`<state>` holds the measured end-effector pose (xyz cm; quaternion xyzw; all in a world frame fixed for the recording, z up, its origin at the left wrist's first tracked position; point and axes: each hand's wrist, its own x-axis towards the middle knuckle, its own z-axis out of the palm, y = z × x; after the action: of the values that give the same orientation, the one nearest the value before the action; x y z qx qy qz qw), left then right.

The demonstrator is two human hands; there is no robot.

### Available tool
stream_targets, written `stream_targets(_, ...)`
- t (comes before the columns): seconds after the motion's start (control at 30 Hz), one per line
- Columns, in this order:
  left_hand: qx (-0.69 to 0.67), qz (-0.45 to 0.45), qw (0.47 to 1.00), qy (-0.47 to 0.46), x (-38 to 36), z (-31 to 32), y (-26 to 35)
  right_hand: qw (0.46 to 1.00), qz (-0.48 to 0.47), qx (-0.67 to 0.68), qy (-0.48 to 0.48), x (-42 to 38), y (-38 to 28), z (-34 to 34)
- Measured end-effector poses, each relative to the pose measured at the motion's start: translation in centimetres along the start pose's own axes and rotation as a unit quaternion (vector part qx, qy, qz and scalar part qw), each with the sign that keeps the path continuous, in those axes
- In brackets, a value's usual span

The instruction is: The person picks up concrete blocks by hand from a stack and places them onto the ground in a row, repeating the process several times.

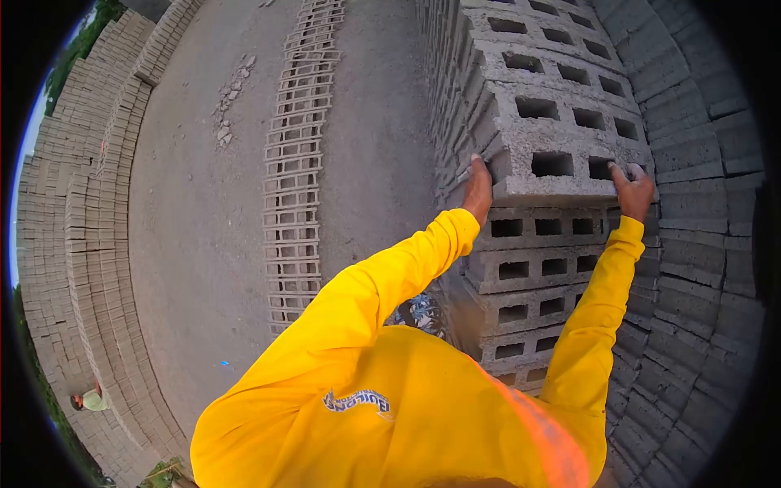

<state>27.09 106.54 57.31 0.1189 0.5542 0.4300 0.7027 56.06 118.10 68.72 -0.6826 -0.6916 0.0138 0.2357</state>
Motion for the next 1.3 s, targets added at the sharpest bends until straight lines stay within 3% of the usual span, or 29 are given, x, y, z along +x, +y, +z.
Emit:
stream_targets(0.07,0.018,0.001,1.0,-0.002,-0.8,0.3,0.8,0.998,0.034,0.011,-0.046,0.0,0.2,0.1)
stream_targets(0.1,0.03,0.002,1.0,-0.004,-1.1,0.2,1.2,0.999,0.001,0.006,0.033,-0.5,0.4,0.8)
stream_targets(0.23,0.124,0.071,0.99,-0.001,0.1,-2.4,0.0,0.996,-0.011,-0.072,0.056,-0.7,0.4,0.8)
stream_targets(0.3,0.202,0.07,0.977,0.024,-1.3,-5.7,-1.3,0.981,-0.103,-0.096,0.13,-1.7,0.5,0.2)
stream_targets(0.33,0.239,0.068,0.968,0.041,-2.4,-8.1,-2.3,0.978,-0.081,-0.053,0.188,-3.7,-1.0,-0.4)
stream_targets(0.37,0.282,0.132,0.948,0.068,-2.6,-11.2,-5.0,0.969,-0.057,-0.006,0.241,-6.2,-2.8,-1.1)
stream_targets(0.4,0.326,0.19,0.921,0.095,-2.6,-14.7,-9.1,0.971,-0.04,0.025,0.235,-8.6,-2.7,-0.9)
stream_targets(0.43,0.341,0.165,0.911,0.165,-3.4,-18.3,-13.4,0.972,-0.025,0.055,0.228,-11.4,-2.3,-0.4)
stream_targets(0.5,0.391,0.09,0.9,0.169,-6.2,-27.9,-21.8,0.985,-0.03,0.042,0.165,-19.7,-4.1,1.1)
stream_targets(0.6,0.407,-0.134,0.874,0.231,-15.7,-41.4,-33.7,0.996,-0.058,-0.047,0.04,-35.0,-5.9,2.4)
stream_targets(0.63,0.381,-0.202,0.864,0.259,-19.1,-45.8,-38.7,0.993,-0.102,-0.049,0.031,-39.4,-3.1,3.2)
stream_targets(0.7,0.293,-0.242,0.852,0.36,-28.0,-51.2,-44.6,0.988,-0.04,-0.147,-0.006,-48.3,-1.7,2.6)
stream_targets(0.8,0.263,-0.274,0.841,0.386,-36.8,-59.7,-58.1,0.97,-0.066,-0.222,-0.072,-57.8,-3.1,-0.1)
stream_targets(0.83,0.256,-0.286,0.835,0.394,-39.8,-61.1,-61.7,0.959,-0.067,-0.263,-0.076,-59.6,-0.5,0.3)
stream_targets(1.0,0.198,-0.359,0.823,0.394,-51.0,-66.2,-70.8,0.932,-0.064,-0.338,-0.117,-60.5,0.4,1.8)
stream_targets(1.07,0.27,-0.358,0.804,0.39,-52.4,-68.5,-74.0,0.903,-0.02,-0.409,-0.127,-59.3,3.2,2.1)
stream_targets(1.13,0.348,-0.345,0.78,0.39,-51.3,-70.4,-77.3,0.924,-0.022,-0.353,-0.143,-59.8,0.7,2.8)
stream_targets(1.23,0.469,-0.298,0.739,0.38,-49.6,-75.3,-81.6,0.944,-0.024,-0.297,-0.143,-59.0,3.2,2.9)
stream_targets(1.3,0.551,-0.318,0.701,0.321,-47.7,-78.3,-84.3,0.947,-0.025,-0.292,-0.134,-58.1,5.5,2.4)
